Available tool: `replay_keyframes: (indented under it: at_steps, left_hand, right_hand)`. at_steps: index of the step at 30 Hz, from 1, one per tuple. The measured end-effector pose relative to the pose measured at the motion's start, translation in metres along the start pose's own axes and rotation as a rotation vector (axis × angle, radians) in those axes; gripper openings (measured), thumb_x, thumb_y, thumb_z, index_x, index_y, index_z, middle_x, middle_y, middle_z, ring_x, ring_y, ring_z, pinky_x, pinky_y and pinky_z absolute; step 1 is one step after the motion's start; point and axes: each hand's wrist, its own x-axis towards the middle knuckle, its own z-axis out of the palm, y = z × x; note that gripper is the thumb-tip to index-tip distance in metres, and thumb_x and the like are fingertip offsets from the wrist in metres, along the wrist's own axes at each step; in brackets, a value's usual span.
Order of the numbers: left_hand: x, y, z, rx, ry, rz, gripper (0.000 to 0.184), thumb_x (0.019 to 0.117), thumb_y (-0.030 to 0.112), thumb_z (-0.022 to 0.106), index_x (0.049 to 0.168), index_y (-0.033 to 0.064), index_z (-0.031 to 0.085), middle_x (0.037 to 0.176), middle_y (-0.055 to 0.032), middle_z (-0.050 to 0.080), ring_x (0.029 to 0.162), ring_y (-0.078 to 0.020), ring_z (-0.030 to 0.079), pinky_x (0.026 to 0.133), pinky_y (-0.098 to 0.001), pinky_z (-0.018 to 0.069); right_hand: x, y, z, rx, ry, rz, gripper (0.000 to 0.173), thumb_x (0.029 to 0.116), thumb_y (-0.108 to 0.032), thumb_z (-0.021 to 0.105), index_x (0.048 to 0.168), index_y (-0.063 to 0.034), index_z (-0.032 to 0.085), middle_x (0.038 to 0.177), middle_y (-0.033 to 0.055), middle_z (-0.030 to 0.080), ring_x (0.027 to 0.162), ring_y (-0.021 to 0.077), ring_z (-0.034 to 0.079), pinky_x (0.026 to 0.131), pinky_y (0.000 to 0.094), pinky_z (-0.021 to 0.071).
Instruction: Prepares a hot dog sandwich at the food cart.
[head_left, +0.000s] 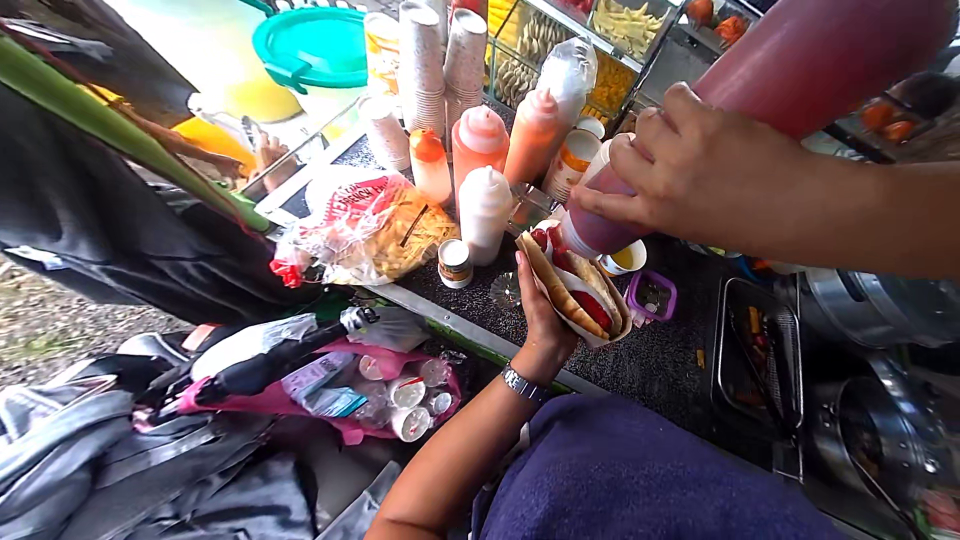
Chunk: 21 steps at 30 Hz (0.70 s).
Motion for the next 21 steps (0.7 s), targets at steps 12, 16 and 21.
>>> replay_keyframes:
  at_steps: [12, 16, 21]
  left_hand:
    - [0.019, 0.007, 0.009, -0.051, -0.099, 0.022, 0.071, 0.1017, 0.071, 0.009, 0.131, 0.0299, 0.058, 0.122, 0.0032, 0.068, 0.112, -0.0120, 0.066, 0.090, -0.0391, 0.0580]
    - [0.021, 0.013, 0.018, -0.053, -0.109, 0.004, 0.072, 0.1012, 0.071, 0.007, 0.132, 0.0302, 0.057, 0.123, 0.0037, 0.067, 0.114, -0.0123, 0.065, 0.092, -0.0407, 0.0570]
    - [0.016, 0.058, 0.043, -0.071, -0.149, 0.050, 0.069, 0.1040, 0.066, 0.009, 0.128, 0.0263, 0.059, 0.117, 0.0024, 0.069, 0.109, -0.0117, 0.067, 0.089, -0.0388, 0.0584]
  right_hand:
    - [-0.067, -0.018, 0.014, 0.138, 0.055, 0.058, 0.057, 0.0948, 0.022, 0.039, 0.138, -0.0070, 0.061, 0.099, 0.0303, 0.061, 0.084, 0.0474, 0.064, 0.083, 0.0590, 0.0508]
    - [-0.087, -0.015, 0.024, 0.354, 0.019, 0.112, 0.061, 0.0881, 0.014, 0.061, 0.143, -0.0138, 0.060, 0.101, 0.0265, 0.065, 0.086, 0.0452, 0.065, 0.077, 0.0558, 0.0518]
    - [-0.093, 0.030, 0.069, 1.093, -0.009, 0.276, 0.087, 0.0722, -0.033, 0.089, 0.149, -0.0215, 0.051, 0.121, 0.0075, 0.070, 0.109, 0.0253, 0.068, 0.090, 0.0501, 0.0571]
